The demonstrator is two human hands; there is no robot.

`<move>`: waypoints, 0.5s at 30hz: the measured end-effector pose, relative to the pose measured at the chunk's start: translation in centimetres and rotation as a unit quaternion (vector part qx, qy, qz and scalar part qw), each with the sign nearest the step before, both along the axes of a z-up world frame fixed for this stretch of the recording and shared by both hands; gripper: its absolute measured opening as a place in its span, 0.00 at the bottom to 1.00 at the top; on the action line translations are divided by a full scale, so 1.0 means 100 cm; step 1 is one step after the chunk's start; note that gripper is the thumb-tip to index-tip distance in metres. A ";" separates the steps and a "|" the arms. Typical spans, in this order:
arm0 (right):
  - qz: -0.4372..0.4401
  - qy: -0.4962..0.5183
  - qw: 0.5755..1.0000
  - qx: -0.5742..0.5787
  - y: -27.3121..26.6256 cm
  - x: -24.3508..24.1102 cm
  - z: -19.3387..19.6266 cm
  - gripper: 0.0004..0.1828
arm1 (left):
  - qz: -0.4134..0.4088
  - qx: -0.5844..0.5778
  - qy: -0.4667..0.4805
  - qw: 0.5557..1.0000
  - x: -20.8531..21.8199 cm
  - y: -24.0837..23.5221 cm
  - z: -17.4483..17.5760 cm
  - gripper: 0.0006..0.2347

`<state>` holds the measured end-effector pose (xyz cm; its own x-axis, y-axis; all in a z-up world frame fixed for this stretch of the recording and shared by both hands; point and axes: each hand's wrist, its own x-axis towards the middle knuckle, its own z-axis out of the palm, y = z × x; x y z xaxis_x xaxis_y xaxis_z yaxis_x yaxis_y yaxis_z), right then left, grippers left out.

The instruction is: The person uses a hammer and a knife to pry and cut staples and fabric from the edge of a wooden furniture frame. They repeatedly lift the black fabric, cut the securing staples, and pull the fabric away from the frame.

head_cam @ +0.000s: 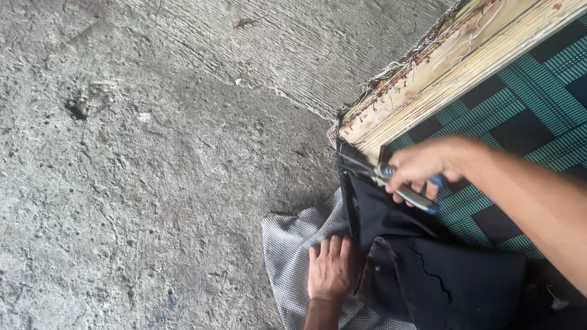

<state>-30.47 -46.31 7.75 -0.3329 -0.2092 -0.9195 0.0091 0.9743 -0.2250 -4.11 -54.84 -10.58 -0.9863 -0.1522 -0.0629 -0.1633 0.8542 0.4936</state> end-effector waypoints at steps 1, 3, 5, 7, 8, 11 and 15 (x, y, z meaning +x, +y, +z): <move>-0.010 -0.019 1.000 0.007 -0.009 -0.008 0.002 0.15 | -0.003 -0.001 -0.004 1.000 0.000 0.000 -0.002 0.21; -0.043 -0.076 0.996 0.004 -0.024 -0.013 0.007 0.18 | -0.008 -0.006 -0.013 1.000 0.002 0.001 -0.004 0.22; -0.086 -0.148 0.985 -0.015 -0.038 -0.005 0.012 0.22 | -0.004 0.002 -0.013 1.000 0.002 0.001 -0.003 0.21; -0.185 -0.200 0.952 -0.136 -0.046 0.023 0.012 0.21 | -0.005 0.003 -0.003 1.000 0.004 -0.003 -0.002 0.21; -0.231 -0.225 0.927 -0.193 -0.048 0.040 0.009 0.20 | -0.006 0.003 0.005 1.000 0.004 -0.003 -0.001 0.21; -0.374 -0.207 0.848 -0.312 -0.045 0.087 -0.019 0.16 | -0.013 -0.006 0.006 1.000 0.000 -0.004 -0.002 0.17; -0.433 -0.230 0.798 -0.349 -0.030 0.125 -0.068 0.19 | -0.026 0.035 -0.108 0.993 0.005 0.001 -0.018 0.17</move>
